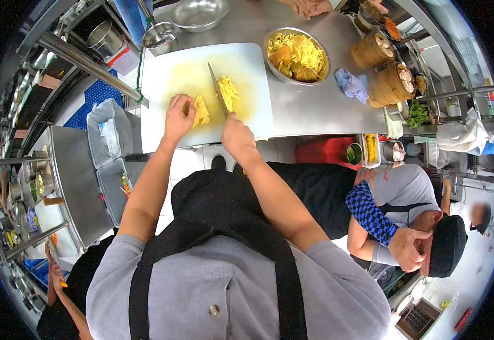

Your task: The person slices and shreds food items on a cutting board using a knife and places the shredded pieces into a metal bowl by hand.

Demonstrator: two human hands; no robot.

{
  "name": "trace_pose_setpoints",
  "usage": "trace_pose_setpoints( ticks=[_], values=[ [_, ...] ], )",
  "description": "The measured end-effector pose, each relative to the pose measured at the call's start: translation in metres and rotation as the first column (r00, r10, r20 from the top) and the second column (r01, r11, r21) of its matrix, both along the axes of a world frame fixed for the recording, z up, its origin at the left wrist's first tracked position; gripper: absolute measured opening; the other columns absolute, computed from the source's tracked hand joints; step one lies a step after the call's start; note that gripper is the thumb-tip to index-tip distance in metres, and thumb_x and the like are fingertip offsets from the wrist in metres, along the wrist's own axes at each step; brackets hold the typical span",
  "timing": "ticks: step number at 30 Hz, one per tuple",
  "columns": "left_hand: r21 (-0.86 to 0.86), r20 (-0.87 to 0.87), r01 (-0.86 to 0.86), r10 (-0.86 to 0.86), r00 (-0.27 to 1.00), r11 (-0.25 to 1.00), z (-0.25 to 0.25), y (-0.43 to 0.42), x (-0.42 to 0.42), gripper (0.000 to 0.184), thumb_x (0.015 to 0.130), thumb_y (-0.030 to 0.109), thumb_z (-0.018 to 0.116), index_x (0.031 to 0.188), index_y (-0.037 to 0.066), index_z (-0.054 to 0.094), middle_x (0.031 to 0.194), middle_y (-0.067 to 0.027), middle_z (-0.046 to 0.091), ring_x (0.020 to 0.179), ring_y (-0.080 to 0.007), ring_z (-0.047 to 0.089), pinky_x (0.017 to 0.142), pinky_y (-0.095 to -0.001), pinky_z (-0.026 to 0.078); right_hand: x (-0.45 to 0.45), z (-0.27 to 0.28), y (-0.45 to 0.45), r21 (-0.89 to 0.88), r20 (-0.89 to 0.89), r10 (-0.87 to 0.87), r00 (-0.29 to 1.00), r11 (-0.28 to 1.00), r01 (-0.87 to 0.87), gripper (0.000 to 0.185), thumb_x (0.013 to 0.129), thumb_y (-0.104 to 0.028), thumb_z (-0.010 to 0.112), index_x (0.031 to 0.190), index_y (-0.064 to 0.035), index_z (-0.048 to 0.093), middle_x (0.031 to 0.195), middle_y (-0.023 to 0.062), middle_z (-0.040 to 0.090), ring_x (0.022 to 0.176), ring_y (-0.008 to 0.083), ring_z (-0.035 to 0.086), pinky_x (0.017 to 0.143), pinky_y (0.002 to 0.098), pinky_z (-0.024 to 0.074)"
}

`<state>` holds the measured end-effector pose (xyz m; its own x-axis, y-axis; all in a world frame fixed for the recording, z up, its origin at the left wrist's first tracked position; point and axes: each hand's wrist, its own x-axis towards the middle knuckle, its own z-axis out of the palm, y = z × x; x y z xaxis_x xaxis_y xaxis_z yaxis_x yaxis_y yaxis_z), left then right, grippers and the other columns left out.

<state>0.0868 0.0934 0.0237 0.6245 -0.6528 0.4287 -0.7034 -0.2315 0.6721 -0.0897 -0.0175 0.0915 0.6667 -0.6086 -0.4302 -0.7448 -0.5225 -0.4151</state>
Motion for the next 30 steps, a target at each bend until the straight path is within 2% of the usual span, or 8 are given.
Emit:
trace_pose_setpoints(
  ticks=[7,10,12,19,21,24,27,30],
  values=[
    [0.030,-0.026,-0.032,0.033,0.999,0.999,-0.001,0.015,-0.009,0.010,0.089,0.004,0.067,0.098,0.004,0.063,0.106,-0.0134,0.066,0.104,-0.0354,0.063,0.092,-0.0430,0.052,0.009,0.002,0.015,-0.002,0.057,0.113,0.992,0.994,-0.113,0.027,0.097,-0.009,0.048,0.119,0.0065,0.053,0.109,0.0345,0.071,0.104,0.0479,0.072,0.093,0.0532,0.0571],
    [0.049,-0.048,0.079,-0.077,0.996,0.996,0.003,0.008,-0.002,0.011,0.089,0.004,0.067,0.098,0.004,0.064,0.108,-0.0142,0.066,0.105,-0.0360,0.062,0.093,-0.0424,0.052,0.015,-0.001,0.018,-0.010,0.053,0.139,0.989,0.990,-0.138,0.027,0.097,-0.009,0.048,0.119,0.0063,0.053,0.109,0.0334,0.072,0.105,0.0468,0.072,0.094,0.0525,0.0572],
    [0.043,0.013,0.173,-0.173,0.985,0.984,0.005,-0.001,0.004,0.011,0.088,0.003,0.067,0.099,0.004,0.064,0.109,-0.0152,0.066,0.106,-0.0367,0.062,0.094,-0.0421,0.051,0.019,-0.003,0.020,-0.035,0.067,0.146,0.987,0.989,-0.144,0.026,0.098,-0.008,0.048,0.118,0.0068,0.053,0.107,0.0333,0.072,0.102,0.0460,0.073,0.091,0.0517,0.0588],
    [0.090,0.044,0.273,-0.277,0.960,0.958,0.007,-0.004,0.004,0.013,0.089,0.006,0.067,0.101,0.003,0.063,0.108,-0.0139,0.065,0.108,-0.0371,0.059,0.097,-0.0436,0.050,0.025,-0.008,0.025,-0.109,0.037,0.165,0.986,0.981,-0.160,0.022,0.098,-0.009,0.049,0.114,0.0057,0.053,0.101,0.0327,0.073,0.094,0.0435,0.076,0.083,0.0498,0.0621],
    [0.111,0.026,0.287,-0.291,0.956,0.952,0.006,-0.003,0.006,0.013,0.089,0.005,0.067,0.102,0.003,0.064,0.108,-0.0147,0.065,0.106,-0.0375,0.059,0.095,-0.0440,0.050,0.022,-0.008,0.028,-0.139,0.052,0.156,0.986,0.979,-0.148,0.023,0.095,-0.006,0.047,0.113,0.0068,0.054,0.095,0.0345,0.072,0.088,0.0490,0.074,0.080,0.0552,0.0604],
    [0.084,0.008,0.314,-0.315,0.949,0.946,0.008,-0.004,0.011,0.014,0.087,0.003,0.067,0.101,0.003,0.064,0.107,-0.0145,0.065,0.103,-0.0375,0.059,0.093,-0.0446,0.050,0.027,-0.004,0.025,-0.194,-0.017,0.201,0.979,0.960,-0.200,0.021,0.098,-0.009,0.049,0.113,0.0052,0.053,0.095,0.0302,0.074,0.089,0.0431,0.077,0.080,0.0495,0.0628],
    [0.116,0.065,0.328,-0.336,0.939,0.938,0.002,-0.003,0.015,0.015,0.086,0.002,0.067,0.100,0.003,0.064,0.104,-0.0138,0.065,0.100,-0.0372,0.060,0.090,-0.0449,0.050,0.028,0.033,0.026,-0.249,-0.083,0.274,0.958,0.925,-0.286,0.020,0.097,-0.008,0.050,0.111,0.0050,0.054,0.093,0.0299,0.074,0.088,0.0431,0.077,0.079,0.0500,0.0628],
    [0.077,0.073,0.338,-0.344,0.936,0.938,-0.001,-0.004,0.014,0.016,0.086,0.001,0.067,0.101,0.003,0.064,0.101,-0.0148,0.064,0.098,-0.0382,0.059,0.089,-0.0449,0.050,0.021,0.037,0.034,-0.187,-0.109,0.200,0.974,0.958,-0.218,0.018,0.097,-0.008,0.049,0.108,0.0048,0.056,0.091,0.0293,0.074,0.087,0.0425,0.077,0.077,0.0503,0.0629]
  ],
)
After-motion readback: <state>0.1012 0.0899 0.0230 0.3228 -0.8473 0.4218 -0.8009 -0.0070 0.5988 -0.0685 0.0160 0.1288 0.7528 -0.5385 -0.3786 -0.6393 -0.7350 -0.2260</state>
